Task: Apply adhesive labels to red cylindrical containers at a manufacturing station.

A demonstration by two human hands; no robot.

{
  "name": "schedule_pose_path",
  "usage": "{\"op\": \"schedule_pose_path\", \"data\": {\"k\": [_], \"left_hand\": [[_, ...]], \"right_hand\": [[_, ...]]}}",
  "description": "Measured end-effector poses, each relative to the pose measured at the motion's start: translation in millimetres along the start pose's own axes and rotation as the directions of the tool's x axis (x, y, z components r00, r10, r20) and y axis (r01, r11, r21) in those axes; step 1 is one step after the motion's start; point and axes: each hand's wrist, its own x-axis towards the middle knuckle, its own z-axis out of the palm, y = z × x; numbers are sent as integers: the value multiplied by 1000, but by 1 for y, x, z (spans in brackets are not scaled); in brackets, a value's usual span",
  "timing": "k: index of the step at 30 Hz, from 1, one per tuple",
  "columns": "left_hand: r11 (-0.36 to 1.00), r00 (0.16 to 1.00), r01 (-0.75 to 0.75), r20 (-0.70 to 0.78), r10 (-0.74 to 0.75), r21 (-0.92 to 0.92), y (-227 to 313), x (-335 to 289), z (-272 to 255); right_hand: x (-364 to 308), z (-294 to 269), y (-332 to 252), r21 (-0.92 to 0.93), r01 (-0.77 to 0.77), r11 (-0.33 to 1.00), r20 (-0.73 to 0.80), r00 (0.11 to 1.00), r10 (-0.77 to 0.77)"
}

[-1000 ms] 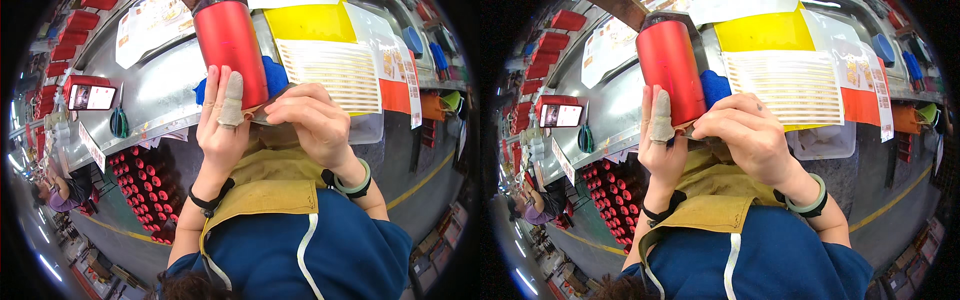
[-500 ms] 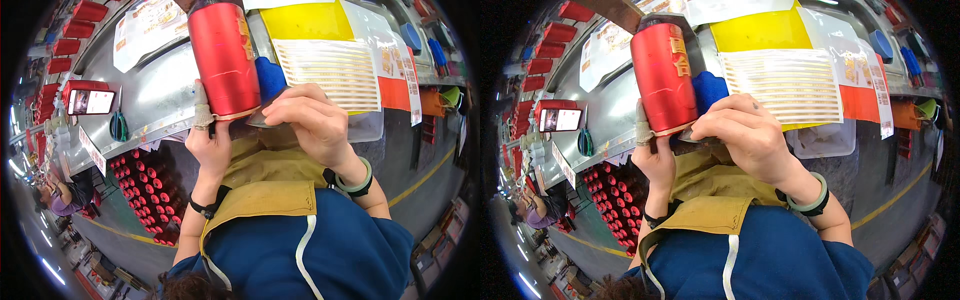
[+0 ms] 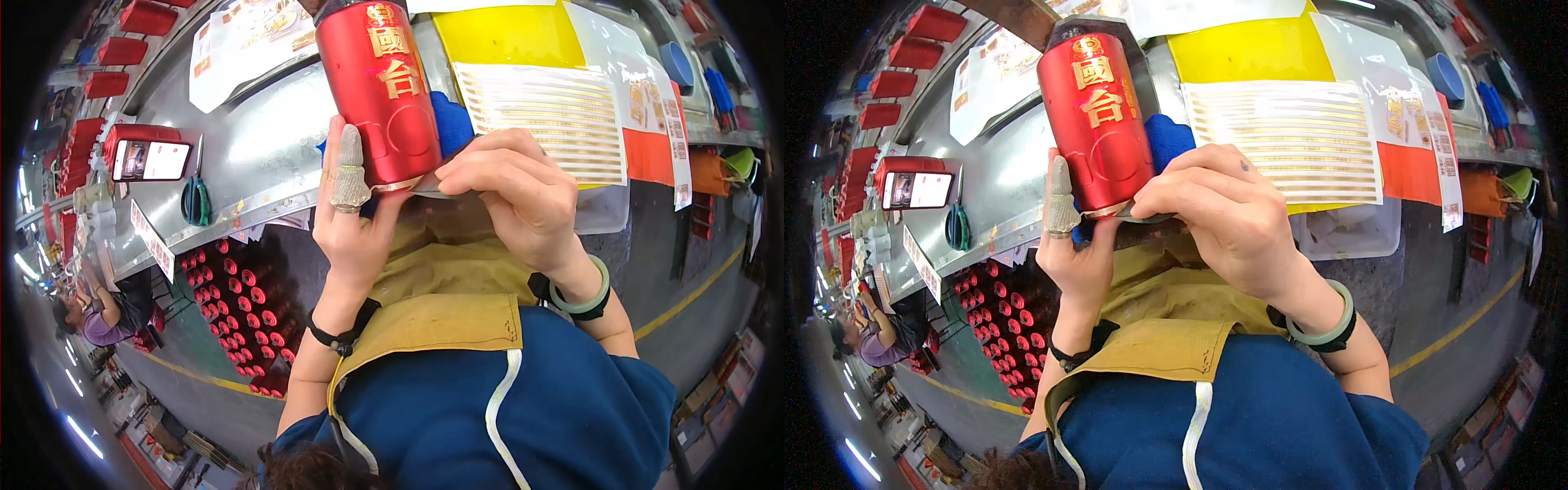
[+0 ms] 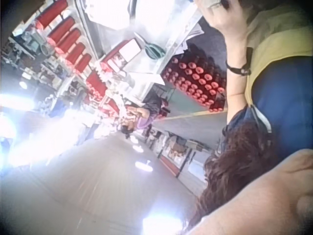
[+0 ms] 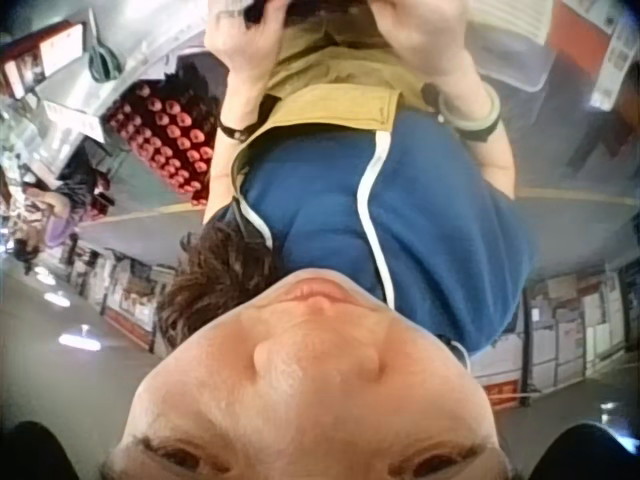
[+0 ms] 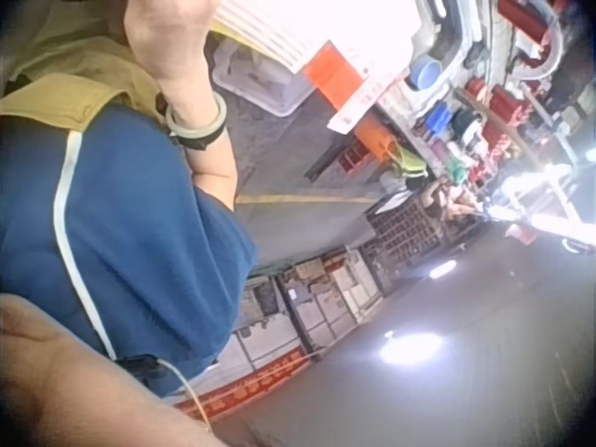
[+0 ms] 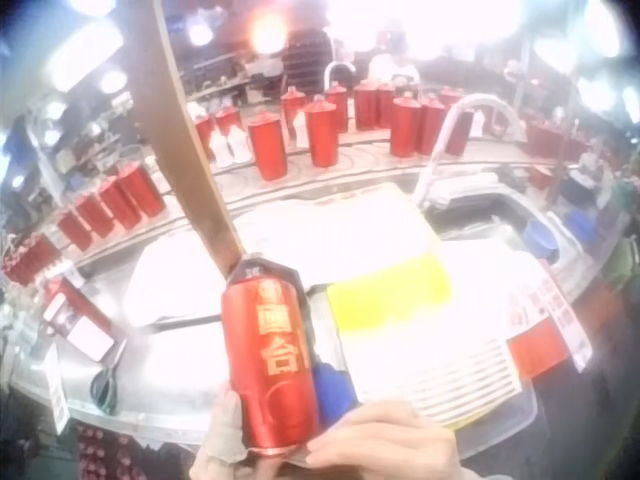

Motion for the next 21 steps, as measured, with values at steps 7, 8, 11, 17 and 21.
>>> {"op": "schedule_pose_path", "data": {"k": [7, 8, 11, 17, 21], "left_hand": [[988, 996, -79, -23, 83, 135, 0, 8, 4], [993, 998, -51, -30, 55, 106, -1, 6, 4], [997, 999, -20, -39, 23, 74, -1, 6, 3], [999, 998, -17, -52, 19, 48, 0, 7, 3], [999, 998, -4, -61, 2, -36, -6, 5, 5]], "right_hand": [[-4, 2, 0, -2, 7, 1000, 2, 1000, -7], [-5, 2, 1, -5, 13, 1000, 6, 1000, -13], [-5, 3, 0, -3, 25, 1000, 7, 1000, -25], [-7, 1, -2, -26, 29, 999, 19, 999, -28], [-5, -5, -7, -55, 36, 998, 104, 994, -30]]}}
